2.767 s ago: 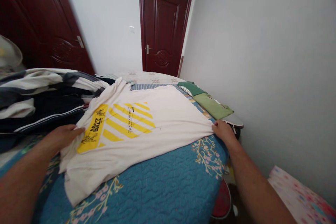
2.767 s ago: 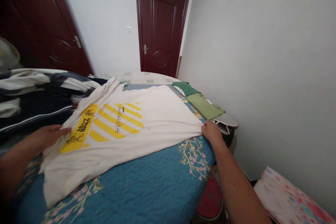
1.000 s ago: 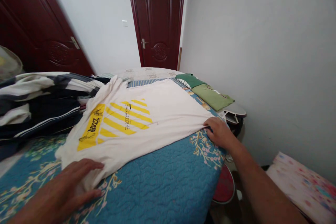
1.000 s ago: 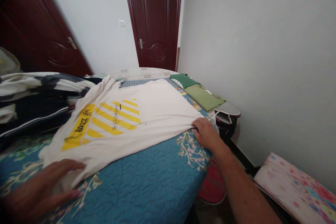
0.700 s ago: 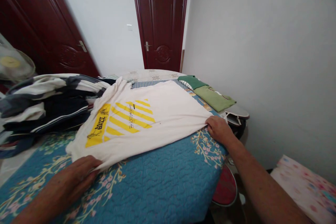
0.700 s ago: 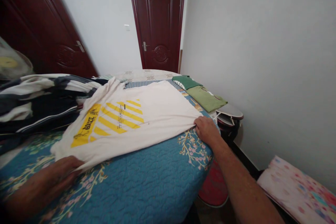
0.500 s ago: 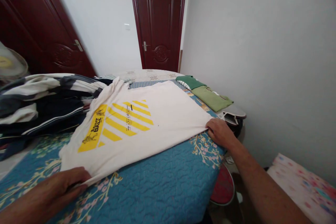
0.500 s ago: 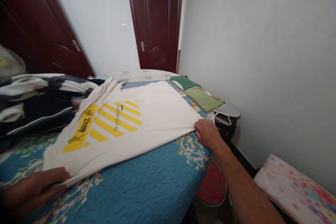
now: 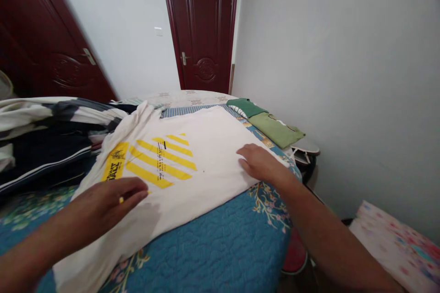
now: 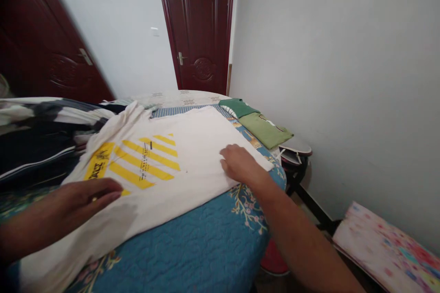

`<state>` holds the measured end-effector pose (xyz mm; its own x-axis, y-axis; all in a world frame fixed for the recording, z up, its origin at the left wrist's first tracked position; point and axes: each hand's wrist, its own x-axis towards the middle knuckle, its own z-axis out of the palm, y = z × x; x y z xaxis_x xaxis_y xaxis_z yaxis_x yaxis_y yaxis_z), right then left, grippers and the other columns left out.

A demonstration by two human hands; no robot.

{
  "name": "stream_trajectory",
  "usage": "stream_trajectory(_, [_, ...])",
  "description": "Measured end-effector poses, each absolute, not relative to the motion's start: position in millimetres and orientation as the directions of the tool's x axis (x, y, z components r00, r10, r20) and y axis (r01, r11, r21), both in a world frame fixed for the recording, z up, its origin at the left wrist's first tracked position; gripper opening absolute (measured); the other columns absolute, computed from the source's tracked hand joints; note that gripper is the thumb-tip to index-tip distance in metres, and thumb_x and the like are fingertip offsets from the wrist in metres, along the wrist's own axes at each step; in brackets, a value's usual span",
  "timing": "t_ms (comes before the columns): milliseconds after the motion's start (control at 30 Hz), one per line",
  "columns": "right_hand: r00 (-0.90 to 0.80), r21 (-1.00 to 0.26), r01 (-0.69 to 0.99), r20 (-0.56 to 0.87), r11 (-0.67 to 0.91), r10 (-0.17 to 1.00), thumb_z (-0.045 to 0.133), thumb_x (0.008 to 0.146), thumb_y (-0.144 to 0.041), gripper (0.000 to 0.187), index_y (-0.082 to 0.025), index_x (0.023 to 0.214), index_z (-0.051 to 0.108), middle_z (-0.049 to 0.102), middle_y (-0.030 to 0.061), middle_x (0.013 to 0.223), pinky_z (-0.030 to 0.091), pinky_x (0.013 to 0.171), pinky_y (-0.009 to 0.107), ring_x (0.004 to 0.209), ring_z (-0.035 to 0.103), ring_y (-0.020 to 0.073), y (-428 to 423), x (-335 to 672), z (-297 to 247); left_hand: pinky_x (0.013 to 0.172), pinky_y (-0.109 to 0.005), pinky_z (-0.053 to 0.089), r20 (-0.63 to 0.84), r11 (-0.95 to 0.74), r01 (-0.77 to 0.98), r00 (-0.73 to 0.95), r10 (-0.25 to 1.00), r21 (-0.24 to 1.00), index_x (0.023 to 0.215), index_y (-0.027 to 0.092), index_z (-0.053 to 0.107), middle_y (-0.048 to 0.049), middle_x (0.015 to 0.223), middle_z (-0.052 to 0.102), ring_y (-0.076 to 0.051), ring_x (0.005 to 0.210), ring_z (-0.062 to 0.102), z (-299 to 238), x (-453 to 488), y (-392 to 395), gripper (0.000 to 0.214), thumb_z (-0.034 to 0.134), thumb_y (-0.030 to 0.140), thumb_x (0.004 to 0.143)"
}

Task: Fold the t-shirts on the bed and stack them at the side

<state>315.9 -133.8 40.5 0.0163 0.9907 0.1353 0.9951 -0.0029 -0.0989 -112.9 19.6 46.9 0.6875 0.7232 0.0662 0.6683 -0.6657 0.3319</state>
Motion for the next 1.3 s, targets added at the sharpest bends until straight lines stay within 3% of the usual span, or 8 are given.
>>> stream_trajectory(100, [-0.168, -0.188, 0.956, 0.289, 0.227, 0.942, 0.05, 0.107, -0.036, 0.051, -0.01, 0.15, 0.055, 0.054, 0.0188, 0.157, 0.039, 0.123, 0.043, 0.148, 0.046, 0.0278, -77, 260, 26, 0.111, -0.047, 0.051, 0.127, -0.704, 0.663, 0.699, 0.704, 0.255, 0.143, 0.024, 0.065, -0.0109, 0.146, 0.068, -0.033, 0.129, 0.065, 40, -58, 44, 0.066, 0.041, 0.066, 0.098])
stream_trajectory(200, [-0.209, -0.222, 0.936, 0.273, 0.273, 0.939, 0.047, 0.108, -0.047, 0.063, -0.009, 0.158, 0.045, 0.043, 0.0188, 0.167, 0.032, 0.129, 0.045, 0.157, 0.034, 0.0281, -36, 221, -3, 0.114, -0.05, 0.049, 0.197, -0.7, 0.691, 0.672, 0.714, 0.179, 0.157, 0.012, 0.05, -0.0203, 0.155, 0.058, -0.035, 0.139, 0.059, -2, -35, 59, 0.075, 0.036, 0.06, 0.1])
stream_trajectory(367, [-0.138, -0.245, 0.954, 0.148, 0.171, 0.979, 0.036, 0.108, -0.062, 0.071, -0.017, 0.163, 0.041, 0.033, 0.0126, 0.174, 0.022, 0.132, 0.056, 0.162, 0.025, 0.0311, -17, 227, -34, 0.12, -0.062, 0.038, 0.222, -0.597, 0.802, 0.579, 0.785, 0.019, 0.159, 0.013, 0.048, -0.0213, 0.166, 0.045, -0.04, 0.154, 0.039, -56, -52, 72, 0.075, 0.035, 0.058, 0.1])
stream_trajectory(533, [0.071, -0.209, 0.977, 0.098, -0.049, 0.993, 0.032, 0.108, -0.063, 0.073, -0.019, 0.166, 0.038, 0.027, 0.0114, 0.176, 0.018, 0.131, 0.06, 0.163, 0.021, 0.034, -11, 291, -35, 0.123, -0.069, 0.027, 0.11, -0.488, 0.872, 0.483, 0.869, 0.024, 0.167, 0.02, 0.037, -0.0141, 0.175, 0.032, -0.041, 0.161, 0.027, -54, -61, 76, 0.081, 0.027, 0.064, 0.1])
stream_trajectory(733, [0.37, -0.103, 0.927, 0.122, -0.36, 0.921, 0.03, 0.109, -0.058, 0.07, -0.017, 0.165, 0.039, 0.031, 0.0132, 0.174, 0.02, 0.129, 0.058, 0.16, 0.027, 0.0342, -15, 388, -42, 0.123, -0.07, 0.024, 0.082, -0.391, 0.92, 0.39, 0.917, -0.008, 0.168, 0.017, 0.036, -0.0192, 0.174, 0.031, -0.042, 0.161, 0.023, -49, -76, 87, 0.085, 0.026, 0.066, 0.099])
stream_trajectory(833, [0.436, -0.057, 0.9, 0.168, -0.433, 0.884, 0.032, 0.11, -0.055, 0.065, -0.017, 0.162, 0.043, 0.037, 0.0141, 0.172, 0.024, 0.127, 0.054, 0.157, 0.034, 0.0326, -19, 416, -46, 0.124, -0.072, 0.02, 0.07, -0.345, 0.939, 0.344, 0.937, 0.001, 0.168, 0.018, 0.036, -0.0199, 0.175, 0.029, -0.04, 0.163, 0.02, -49, -86, 97, 0.087, 0.024, 0.068, 0.099])
stream_trajectory(1133, [0.412, -0.007, 0.903, 0.296, -0.429, 0.862, 0.033, 0.109, -0.047, 0.058, -0.011, 0.149, 0.056, 0.052, 0.0217, 0.159, 0.037, 0.119, 0.053, 0.146, 0.047, 0.0329, -28, 419, -50, 0.123, -0.074, 0.022, 0.065, -0.196, 0.978, 0.192, 0.979, 0.063, 0.166, 0.016, 0.038, -0.0186, 0.177, 0.025, -0.044, 0.161, 0.023, -37, -89, 94, 0.09, 0.025, 0.073, 0.098])
stream_trajectory(1300, [0.246, -0.001, 0.96, 0.483, -0.281, 0.84, 0.037, 0.108, -0.041, 0.054, -0.012, 0.149, 0.056, 0.049, 0.0203, 0.162, 0.03, 0.123, 0.059, 0.154, 0.038, 0.035, -26, 394, -40, 0.123, -0.074, 0.02, 0.061, -0.21, 0.975, 0.206, 0.977, 0.067, 0.166, 0.018, 0.039, -0.0182, 0.177, 0.025, -0.043, 0.162, 0.021, -34, -88, 87, 0.087, 0.024, 0.072, 0.1])
